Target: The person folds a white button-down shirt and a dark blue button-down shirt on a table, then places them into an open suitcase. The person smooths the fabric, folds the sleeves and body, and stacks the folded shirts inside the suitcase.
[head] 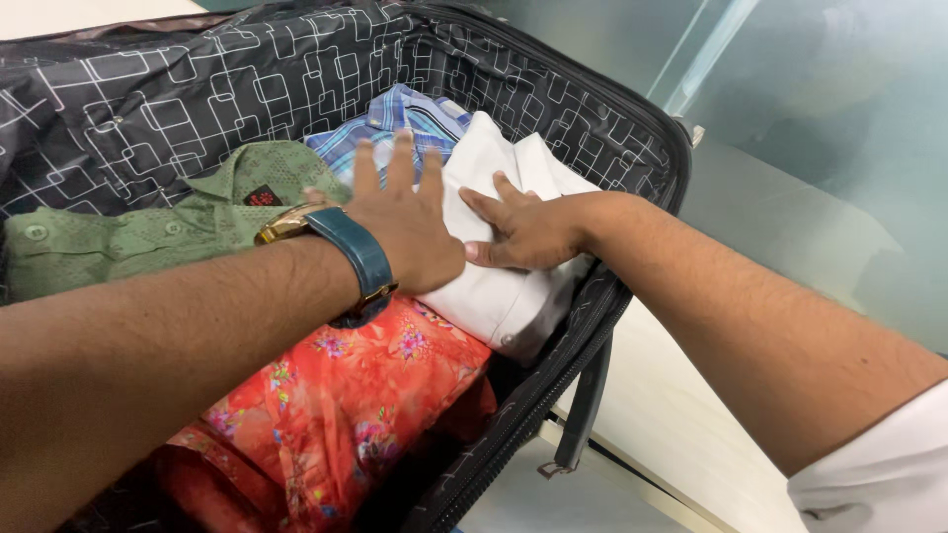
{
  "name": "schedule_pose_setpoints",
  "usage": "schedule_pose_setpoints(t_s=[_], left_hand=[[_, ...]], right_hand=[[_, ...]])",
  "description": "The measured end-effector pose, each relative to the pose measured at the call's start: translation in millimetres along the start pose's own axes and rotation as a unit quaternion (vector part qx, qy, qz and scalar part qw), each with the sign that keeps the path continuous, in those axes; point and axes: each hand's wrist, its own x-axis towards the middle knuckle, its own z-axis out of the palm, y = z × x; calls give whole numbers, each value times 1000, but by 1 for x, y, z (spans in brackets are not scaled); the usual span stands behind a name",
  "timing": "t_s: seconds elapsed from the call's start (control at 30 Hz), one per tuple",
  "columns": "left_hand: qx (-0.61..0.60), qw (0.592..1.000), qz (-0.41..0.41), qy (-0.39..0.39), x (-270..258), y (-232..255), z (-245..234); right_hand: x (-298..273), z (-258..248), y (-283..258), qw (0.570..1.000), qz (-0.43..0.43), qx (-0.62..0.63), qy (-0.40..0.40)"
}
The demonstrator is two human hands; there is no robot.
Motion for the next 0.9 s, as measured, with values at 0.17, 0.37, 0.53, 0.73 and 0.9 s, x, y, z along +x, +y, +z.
schedule_pose_setpoints(t_s=[0.17,0.37,0.53,0.73,0.9], left_hand=[[91,975,108,-171,-1,-3,15],[88,976,144,-141,7,-9,31],[86,974,132,-163,-5,0,12],[84,982,100,-140,-29,26,-8],[108,981,104,-122,-32,32,-3]], right_hand=[[-1,-1,0,997,26,57,-43],[-12,2,-7,999,46,-5,-29],[-18,-3,-7,998,25,53,-29],[-47,-12,-5,990,29,38,130],[-81,-5,-11,975,40,38,216]])
